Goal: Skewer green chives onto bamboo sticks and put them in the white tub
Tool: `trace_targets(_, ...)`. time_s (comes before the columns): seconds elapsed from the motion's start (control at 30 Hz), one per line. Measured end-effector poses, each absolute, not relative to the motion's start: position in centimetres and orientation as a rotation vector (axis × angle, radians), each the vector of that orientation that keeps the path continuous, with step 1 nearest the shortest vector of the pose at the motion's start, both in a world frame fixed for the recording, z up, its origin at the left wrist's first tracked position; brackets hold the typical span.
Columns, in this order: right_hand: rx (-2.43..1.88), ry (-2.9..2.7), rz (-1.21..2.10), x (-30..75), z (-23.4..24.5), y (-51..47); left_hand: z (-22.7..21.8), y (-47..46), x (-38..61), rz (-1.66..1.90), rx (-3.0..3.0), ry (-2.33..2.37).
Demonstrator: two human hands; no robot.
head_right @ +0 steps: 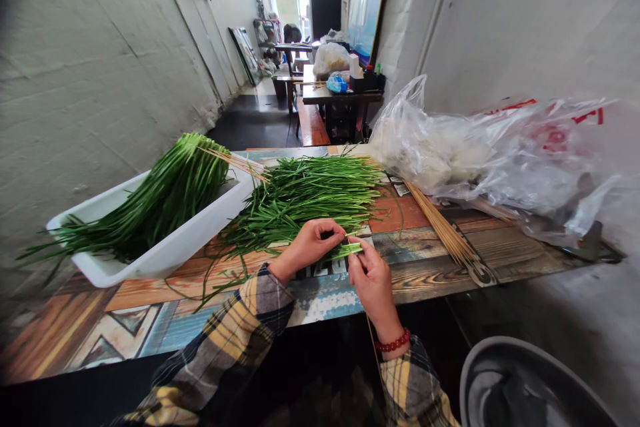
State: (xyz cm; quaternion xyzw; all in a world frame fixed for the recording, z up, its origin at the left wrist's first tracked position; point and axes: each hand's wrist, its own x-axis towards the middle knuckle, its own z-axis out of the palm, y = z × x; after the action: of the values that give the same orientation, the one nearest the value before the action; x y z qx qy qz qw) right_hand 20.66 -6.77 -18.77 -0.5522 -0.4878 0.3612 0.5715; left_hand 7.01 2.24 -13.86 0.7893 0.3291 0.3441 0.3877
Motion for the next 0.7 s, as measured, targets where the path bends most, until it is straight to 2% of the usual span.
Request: trace_targets(0.7, -1.32, -1.162, 0.838, 20.66, -19.1, -6.65, -13.96, 2.47, 7.04, 0.974, 2.088, 0.783)
